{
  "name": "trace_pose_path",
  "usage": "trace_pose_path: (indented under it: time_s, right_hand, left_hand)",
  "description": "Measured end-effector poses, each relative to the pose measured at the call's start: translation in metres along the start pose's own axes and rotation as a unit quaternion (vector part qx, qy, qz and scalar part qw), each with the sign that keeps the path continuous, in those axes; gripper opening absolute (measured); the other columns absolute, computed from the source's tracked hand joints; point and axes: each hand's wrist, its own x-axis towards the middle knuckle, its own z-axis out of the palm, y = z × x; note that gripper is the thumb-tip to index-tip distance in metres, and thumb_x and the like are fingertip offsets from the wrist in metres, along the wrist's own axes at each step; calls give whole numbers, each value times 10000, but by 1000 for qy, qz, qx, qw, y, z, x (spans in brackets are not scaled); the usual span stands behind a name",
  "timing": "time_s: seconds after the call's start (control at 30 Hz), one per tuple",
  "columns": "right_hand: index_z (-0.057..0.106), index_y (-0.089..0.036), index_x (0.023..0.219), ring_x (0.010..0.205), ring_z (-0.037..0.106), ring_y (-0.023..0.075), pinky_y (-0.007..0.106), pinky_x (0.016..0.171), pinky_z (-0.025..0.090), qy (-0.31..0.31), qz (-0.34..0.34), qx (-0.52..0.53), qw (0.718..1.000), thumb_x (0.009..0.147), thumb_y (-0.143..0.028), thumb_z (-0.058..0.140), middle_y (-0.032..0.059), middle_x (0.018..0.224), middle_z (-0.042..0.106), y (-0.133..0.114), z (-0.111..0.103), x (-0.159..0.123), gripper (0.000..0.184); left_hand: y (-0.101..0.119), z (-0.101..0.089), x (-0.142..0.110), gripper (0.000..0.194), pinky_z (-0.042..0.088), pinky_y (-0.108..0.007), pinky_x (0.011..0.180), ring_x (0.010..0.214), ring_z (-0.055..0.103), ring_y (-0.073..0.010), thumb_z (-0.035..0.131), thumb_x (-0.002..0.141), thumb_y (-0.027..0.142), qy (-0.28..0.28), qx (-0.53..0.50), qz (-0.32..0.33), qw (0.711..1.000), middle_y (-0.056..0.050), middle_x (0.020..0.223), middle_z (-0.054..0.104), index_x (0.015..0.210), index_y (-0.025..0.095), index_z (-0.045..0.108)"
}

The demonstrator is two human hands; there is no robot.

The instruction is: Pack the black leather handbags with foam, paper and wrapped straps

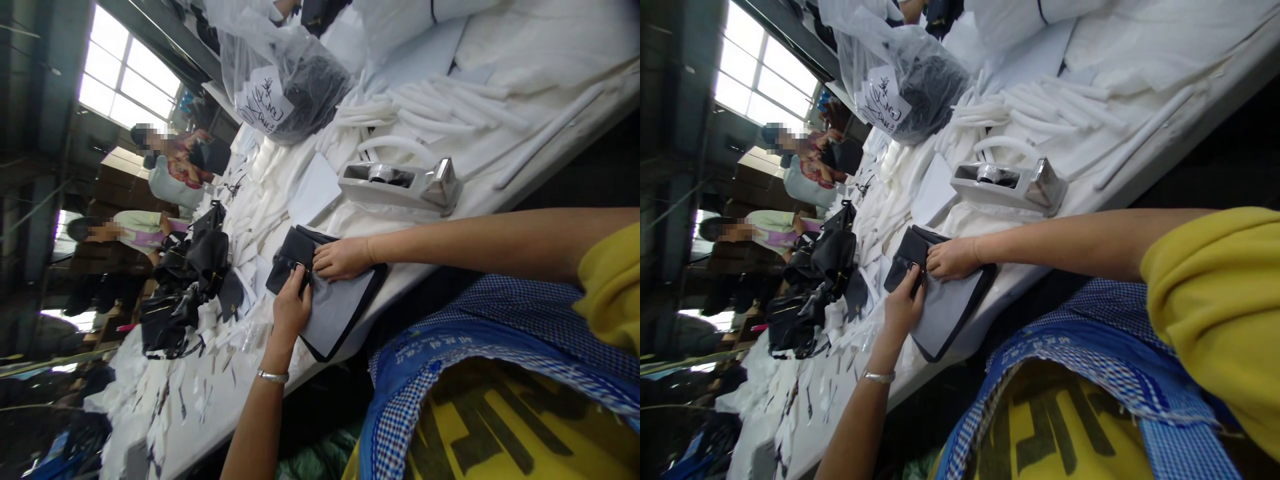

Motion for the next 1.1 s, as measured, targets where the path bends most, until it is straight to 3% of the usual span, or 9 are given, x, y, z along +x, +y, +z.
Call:
trace_pose_path:
  time_s: [0.13,0.27,0.63,0.77,1.1]
  right_hand:
    - [672,-155,963,1025,586,224,397,1008,379,6,0,-9,1000,979,-267,468,118,1063,670,-1,1,-1,233]
    - [679,-138,983,1036,591,228,394,1017,386,12,-3,-10,1000,971,-262,490,137,1076,674,-1,0,-1,226]
    - [690,-137,981,1066,613,218,378,1066,374,37,-1,-2,999,964,-258,528,123,1076,690,-5,5,-4,203]
    - [690,-141,959,1067,614,227,385,1034,399,39,-4,-1,999,966,-267,527,124,1068,689,-4,6,-3,205]
    - [676,-151,1035,1075,607,221,385,1056,381,37,4,8,999,972,-263,513,123,1114,691,-5,-4,-1,208]
  left_hand:
    - [2,-7,8,465,558,-386,891,1039,707,-296,635,879,293,-8,66,-27,997,-116,1245,691,1336,215,595]
    - [-1,-10,18,370,565,-374,814,895,741,-299,658,871,342,2,68,-34,997,-113,1059,762,1218,214,685]
    - [5,0,7,324,551,-362,922,1098,686,-264,565,937,284,32,22,-20,999,-86,1234,699,1235,213,669]
    - [4,2,4,377,525,-389,983,1155,655,-270,612,892,261,43,0,-25,999,-70,1295,664,1267,239,644]
    - [-6,-7,4,271,541,-327,910,1050,702,-236,583,910,391,89,-126,-72,985,-40,1091,760,1069,228,729]
